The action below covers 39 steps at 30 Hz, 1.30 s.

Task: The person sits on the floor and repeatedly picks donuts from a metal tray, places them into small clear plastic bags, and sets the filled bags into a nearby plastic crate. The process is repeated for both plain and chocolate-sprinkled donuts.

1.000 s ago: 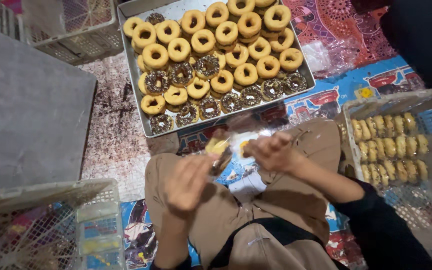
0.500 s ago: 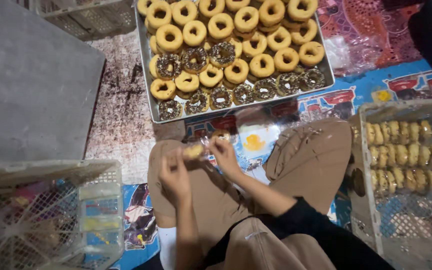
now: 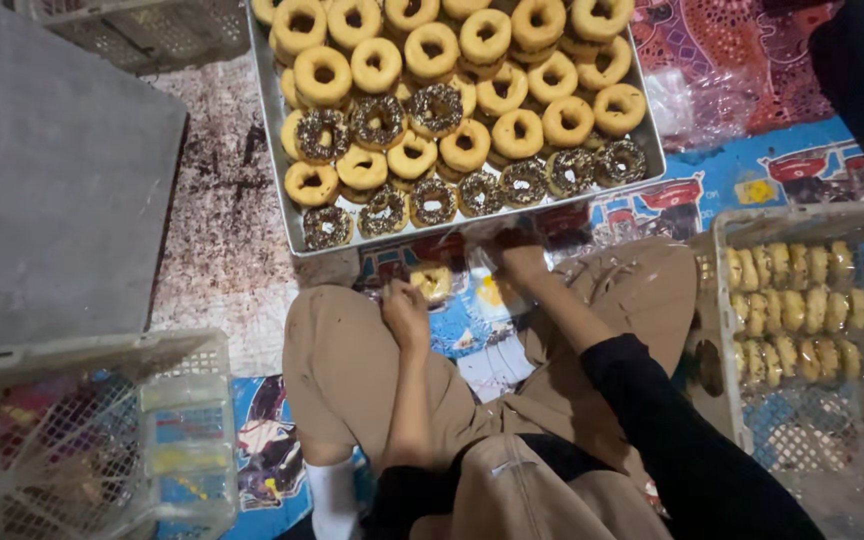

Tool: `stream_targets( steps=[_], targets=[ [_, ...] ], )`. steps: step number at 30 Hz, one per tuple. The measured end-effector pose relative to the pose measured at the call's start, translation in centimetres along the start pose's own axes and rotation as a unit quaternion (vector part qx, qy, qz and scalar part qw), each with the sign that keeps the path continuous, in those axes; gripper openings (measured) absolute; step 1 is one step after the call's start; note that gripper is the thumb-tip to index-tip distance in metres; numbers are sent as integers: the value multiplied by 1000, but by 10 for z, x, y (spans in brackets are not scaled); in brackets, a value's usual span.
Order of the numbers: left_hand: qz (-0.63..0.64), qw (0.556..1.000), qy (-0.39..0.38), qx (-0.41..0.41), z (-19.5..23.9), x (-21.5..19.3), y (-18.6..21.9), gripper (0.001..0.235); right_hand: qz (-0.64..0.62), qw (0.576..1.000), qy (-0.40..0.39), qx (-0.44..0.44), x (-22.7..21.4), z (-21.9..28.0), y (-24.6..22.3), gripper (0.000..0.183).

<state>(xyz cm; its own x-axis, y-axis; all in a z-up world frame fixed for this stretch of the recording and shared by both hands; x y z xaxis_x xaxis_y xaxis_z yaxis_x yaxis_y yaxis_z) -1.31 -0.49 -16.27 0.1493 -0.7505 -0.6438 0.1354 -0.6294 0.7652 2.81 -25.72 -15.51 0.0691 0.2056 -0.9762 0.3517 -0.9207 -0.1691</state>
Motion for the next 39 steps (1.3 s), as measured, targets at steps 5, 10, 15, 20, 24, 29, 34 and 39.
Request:
stream_targets(
  steps=[5,10,15,20,24,29,34,39],
  targets=[
    [-107,987,32,117,16,1,48,44,14,988,-88,129,44,-6,7,23],
    [-3,981,-14,193,50,13,87,46,63,993,-3,96,31,-14,4,24],
    [92,978,-67,177,76,24,98,29,234,949,207,43,-14,1,-20,47],
    [104,977,-64,177,92,19,93,28,69,971,-200,110,42,1,3,20],
    [122,976,-61,172,102,21,85,28,-3,998,-43,36,25,-14,-7,21],
    [159,983,-57,76,56,34,93,44,48,991,-124,0,-12,28,-40,16],
    [123,935,-235,236,89,48,192,35,35,997,65,23,-121,104,-37,20],
    [438,867,-95,219,79,-22,227,28,-113,979,50,160,-160,91,-44,75]
  ],
)
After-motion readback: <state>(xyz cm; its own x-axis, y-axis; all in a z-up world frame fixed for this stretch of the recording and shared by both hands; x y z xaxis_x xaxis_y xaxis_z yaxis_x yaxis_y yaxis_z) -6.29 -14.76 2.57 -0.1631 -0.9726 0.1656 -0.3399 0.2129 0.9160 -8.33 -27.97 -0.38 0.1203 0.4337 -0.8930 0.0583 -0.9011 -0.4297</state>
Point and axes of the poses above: each hand's wrist, its own z-axis away from the middle knuckle, its own x-axis out of the palm, y = z × x, the point moved 6 cm from there along -z, towards the middle knuckle, and after that the axes turned 2 degrees about -y, right-handed, at the moved point
